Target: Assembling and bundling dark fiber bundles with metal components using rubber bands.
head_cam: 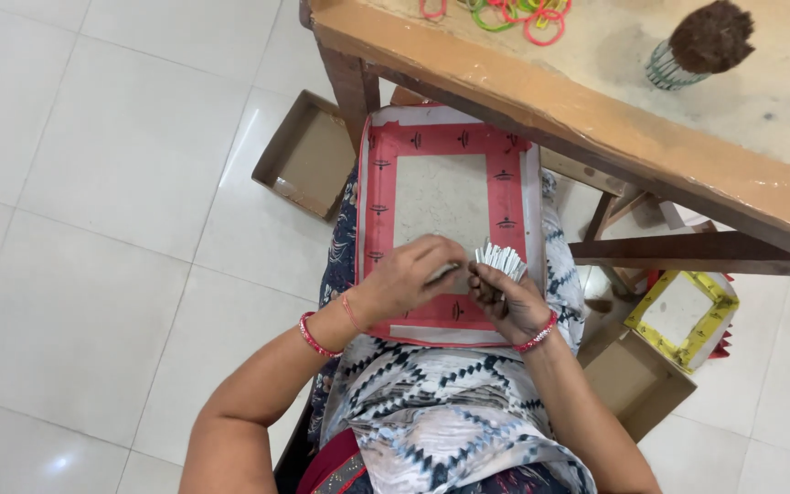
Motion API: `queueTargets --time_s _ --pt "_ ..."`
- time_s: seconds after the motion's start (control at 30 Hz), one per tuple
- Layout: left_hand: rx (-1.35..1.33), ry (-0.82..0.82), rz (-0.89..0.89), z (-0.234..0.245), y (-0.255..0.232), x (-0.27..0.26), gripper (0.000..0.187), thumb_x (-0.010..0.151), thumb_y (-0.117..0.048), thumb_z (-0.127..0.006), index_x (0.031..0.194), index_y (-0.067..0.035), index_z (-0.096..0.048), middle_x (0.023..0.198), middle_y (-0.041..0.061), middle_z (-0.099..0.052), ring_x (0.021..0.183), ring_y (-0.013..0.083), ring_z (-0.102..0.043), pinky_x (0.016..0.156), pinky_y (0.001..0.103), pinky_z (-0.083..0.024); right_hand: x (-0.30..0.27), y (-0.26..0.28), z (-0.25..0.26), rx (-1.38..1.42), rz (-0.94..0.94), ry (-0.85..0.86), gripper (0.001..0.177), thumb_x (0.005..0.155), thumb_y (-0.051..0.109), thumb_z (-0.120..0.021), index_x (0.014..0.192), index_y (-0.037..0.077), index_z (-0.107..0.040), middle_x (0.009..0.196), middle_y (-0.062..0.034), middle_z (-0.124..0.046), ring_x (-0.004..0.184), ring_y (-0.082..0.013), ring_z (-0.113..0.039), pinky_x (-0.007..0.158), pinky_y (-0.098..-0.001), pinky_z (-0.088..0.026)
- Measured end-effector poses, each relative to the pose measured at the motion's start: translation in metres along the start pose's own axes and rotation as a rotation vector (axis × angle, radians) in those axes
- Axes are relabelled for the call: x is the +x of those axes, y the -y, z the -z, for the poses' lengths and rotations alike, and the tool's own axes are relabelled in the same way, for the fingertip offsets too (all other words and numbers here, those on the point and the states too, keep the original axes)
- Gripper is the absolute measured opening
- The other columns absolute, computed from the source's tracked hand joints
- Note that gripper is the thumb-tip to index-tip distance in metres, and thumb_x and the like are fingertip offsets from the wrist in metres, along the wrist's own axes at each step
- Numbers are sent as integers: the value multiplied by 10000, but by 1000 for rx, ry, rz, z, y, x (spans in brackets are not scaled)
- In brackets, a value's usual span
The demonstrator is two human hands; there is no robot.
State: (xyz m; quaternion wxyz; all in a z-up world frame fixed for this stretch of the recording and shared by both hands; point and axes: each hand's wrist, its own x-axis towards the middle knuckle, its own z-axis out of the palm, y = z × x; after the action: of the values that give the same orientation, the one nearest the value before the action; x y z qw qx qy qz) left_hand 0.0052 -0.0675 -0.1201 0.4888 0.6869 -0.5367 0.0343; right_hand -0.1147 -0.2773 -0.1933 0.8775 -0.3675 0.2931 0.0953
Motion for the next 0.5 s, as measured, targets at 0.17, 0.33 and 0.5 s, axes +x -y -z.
queueTargets --time_s 0.17,0.33,0.5 --pt "275 205 259 -26 46 -23 400 769 -83 -763 1148 -54 -640 1072 109 -681 1028 328 -667 872 409 -565 4 -1 2 60 116 -13 133 949 96 -751 1031 11 -691 893 -53 -694 884 -170 -689 813 -325 -574" --pt "-161 45 792 -15 9 1 290 910 -135 -697 1195 -88 -671 1066 81 -719 935 216 -758 860 333 -625 2 -5 -18 31 215 -53 135 942 71 -760 1018 29 -656 929 -80 -700 963 -215 -721 910 -384 -623" --pt "-4 141 419 -6 -19 16 555 849 -220 -827 1344 -87 -616 1200 143 -619 1170 287 -631 1025 388 -543 5 -6 -28 54 248 -13 230 922 94 -695 1140 25 -681 1030 -76 -743 971 -211 -719 894 -379 -602"
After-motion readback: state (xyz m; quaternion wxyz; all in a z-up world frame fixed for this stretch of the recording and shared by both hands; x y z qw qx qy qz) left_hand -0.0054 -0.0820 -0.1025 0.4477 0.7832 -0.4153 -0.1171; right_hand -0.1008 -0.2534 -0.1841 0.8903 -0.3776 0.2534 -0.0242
